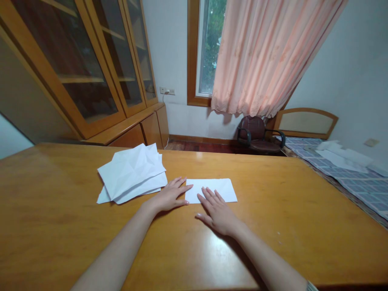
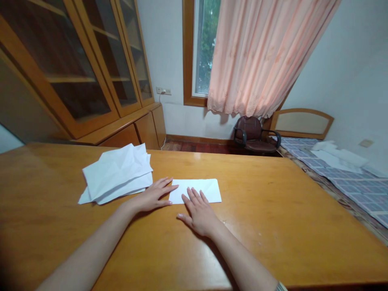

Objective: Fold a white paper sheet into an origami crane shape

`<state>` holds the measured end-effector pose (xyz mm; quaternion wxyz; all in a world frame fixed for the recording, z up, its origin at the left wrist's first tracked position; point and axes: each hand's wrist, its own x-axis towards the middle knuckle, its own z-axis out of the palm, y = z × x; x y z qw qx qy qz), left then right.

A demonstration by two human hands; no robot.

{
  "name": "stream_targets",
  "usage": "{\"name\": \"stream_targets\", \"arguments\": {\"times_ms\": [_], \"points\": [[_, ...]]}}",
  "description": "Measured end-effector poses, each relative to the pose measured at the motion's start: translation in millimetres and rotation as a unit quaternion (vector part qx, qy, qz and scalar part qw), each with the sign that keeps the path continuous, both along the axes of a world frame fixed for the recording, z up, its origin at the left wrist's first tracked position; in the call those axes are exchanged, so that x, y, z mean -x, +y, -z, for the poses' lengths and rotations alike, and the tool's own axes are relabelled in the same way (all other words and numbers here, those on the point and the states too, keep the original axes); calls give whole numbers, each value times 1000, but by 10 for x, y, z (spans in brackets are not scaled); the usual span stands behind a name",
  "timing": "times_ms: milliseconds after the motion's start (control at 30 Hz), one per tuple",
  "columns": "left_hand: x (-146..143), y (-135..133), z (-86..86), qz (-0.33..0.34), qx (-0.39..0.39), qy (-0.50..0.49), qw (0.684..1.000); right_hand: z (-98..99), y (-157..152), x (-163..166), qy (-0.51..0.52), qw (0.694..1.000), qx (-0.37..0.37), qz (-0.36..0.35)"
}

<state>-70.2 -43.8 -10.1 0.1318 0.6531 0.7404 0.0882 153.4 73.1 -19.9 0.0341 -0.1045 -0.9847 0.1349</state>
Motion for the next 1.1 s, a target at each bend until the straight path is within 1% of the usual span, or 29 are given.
{"name": "stream_targets", "arguments": {"times_ms": [100,167,233,300,367,433,633,733,900,1000,1100], "points": [[-110,-1,-33,5,-18,-1,1000,16,4,4,1,1000,5,-2],[-234,34,-2,-3,-56,-2,998,33,5,4,6,1000,9,-2],[-368,96,81,-49,-95,9,994,42,2,3,12,1000,12,2],[-475,163,189,-81,-101,26,991,37,-4,2,17,1000,15,7],[-531,211,281,-93,-89,40,991,22,-10,4,19,1000,18,13],[-539,230,327,-86,-78,42,992,11,-11,13,21,999,21,25],[-498,212,283,-71,-61,27,995,55,60,49,13,995,4,102],[-501,217,275,-74,-59,20,995,86,195,18,-6,988,-8,153],[-509,229,282,-76,-48,18,996,122,484,-70,-47,968,-9,247],[-498,224,274,-74,-43,18,996,143,571,-82,-59,961,-9,271],[-437,202,246,-63,-34,16,997,153,628,-100,-66,960,-10,274]]}}
